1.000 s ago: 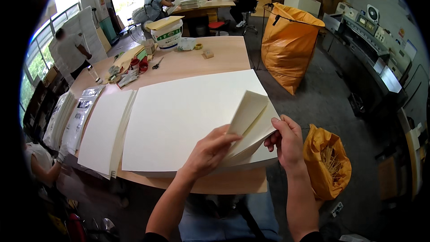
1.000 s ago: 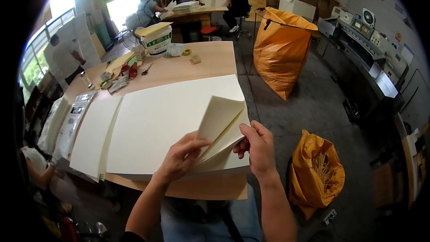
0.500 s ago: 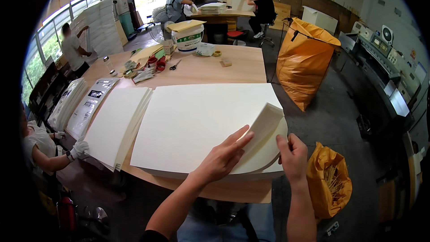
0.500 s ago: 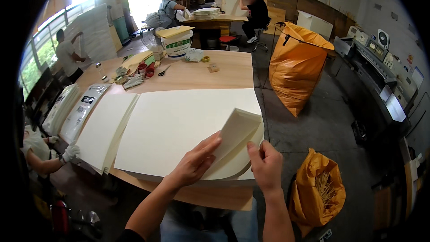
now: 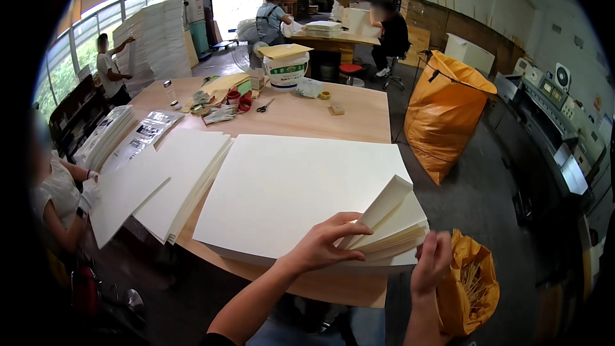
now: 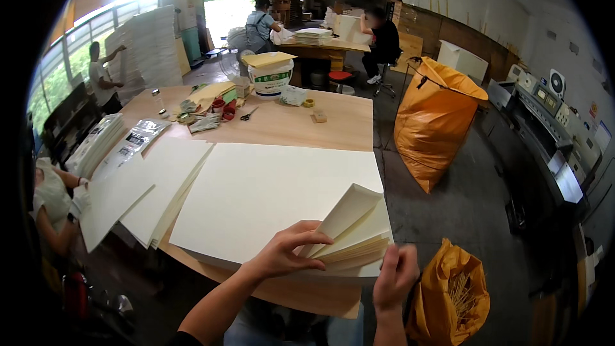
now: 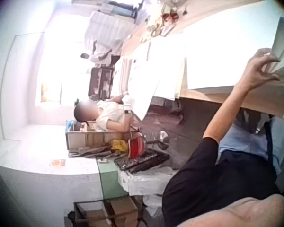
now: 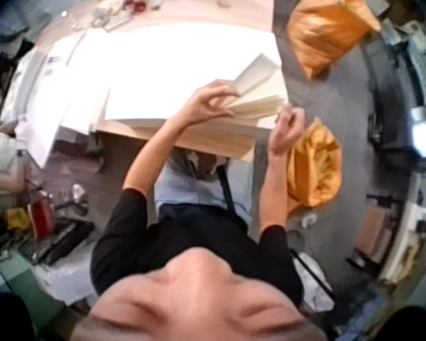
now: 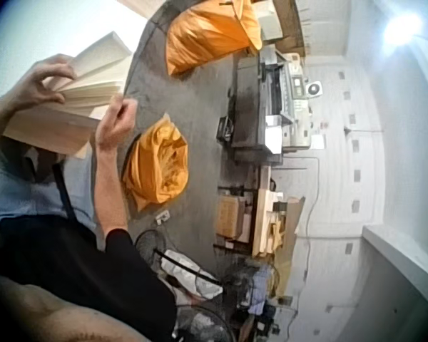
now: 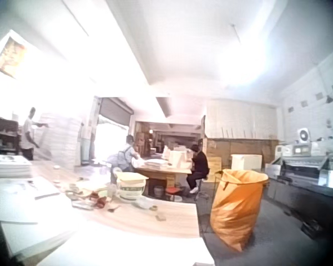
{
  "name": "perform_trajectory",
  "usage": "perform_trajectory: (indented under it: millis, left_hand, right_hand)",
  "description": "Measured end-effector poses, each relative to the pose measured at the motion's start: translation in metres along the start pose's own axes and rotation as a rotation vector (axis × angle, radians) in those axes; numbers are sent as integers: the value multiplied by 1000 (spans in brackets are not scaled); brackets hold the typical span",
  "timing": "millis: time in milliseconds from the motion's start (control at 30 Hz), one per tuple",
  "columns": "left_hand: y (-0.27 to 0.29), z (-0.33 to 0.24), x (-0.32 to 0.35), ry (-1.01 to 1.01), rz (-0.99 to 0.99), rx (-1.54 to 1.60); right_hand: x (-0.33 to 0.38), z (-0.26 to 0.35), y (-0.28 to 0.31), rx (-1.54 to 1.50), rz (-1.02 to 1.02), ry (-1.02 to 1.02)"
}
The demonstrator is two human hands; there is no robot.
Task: The person repeatedly picks up stacks of white paper sheets from a table, aligns them, and places them back down. The person also occasionally flips through the sheets to check alignment. Other people are visible in the background working at separate tables.
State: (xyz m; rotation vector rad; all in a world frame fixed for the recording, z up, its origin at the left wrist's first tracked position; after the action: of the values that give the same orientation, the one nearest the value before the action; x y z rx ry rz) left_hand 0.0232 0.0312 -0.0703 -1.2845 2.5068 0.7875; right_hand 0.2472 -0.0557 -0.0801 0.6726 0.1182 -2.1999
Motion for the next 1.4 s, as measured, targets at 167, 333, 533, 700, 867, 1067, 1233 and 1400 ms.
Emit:
perform_trajectory:
  millis: [167,333,533,700,867,1067,1233,1400]
  left_hand:
    - [2,4,1,-36,-9,-14]
    - [-8,0,6,-113,72,-145]
    - [-38,4,13,-293,258,-687]
    - [-40,10,5,-301,223,-574]
    - [-31,1,-1,-308,104,-605]
    - [-37,7,-3,-217,191,-767]
    - [-30,-12,-19,-35,455,-800]
    - [-28,-21,-31,-140,492,-692]
  right_hand:
    - [44,32,-13,485,78,431]
    - [54,15,-53,666,558,518]
    - [58,3,-49,565,834,256]
    - [58,5,-50,619,655,376]
    - [56,6,-50,646,605,401]
    - [47,-14,-19,556,475,489]
    - [19,-73,39,515,240,-53]
    - [4,-78,33,724,809,-273]
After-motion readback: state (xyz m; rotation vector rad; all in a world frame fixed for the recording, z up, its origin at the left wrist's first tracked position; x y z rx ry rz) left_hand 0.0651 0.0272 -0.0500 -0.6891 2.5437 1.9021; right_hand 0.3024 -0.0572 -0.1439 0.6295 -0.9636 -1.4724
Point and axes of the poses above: each hand's wrist, its own x-axis away from the middle knuckle, its own y-axis out of the back of the hand, z = x × y, the point moved 7 cm from there along -x, towards the middle knuckle, and after that the axes turned 2 degrees about y, right-handed, at the moved point
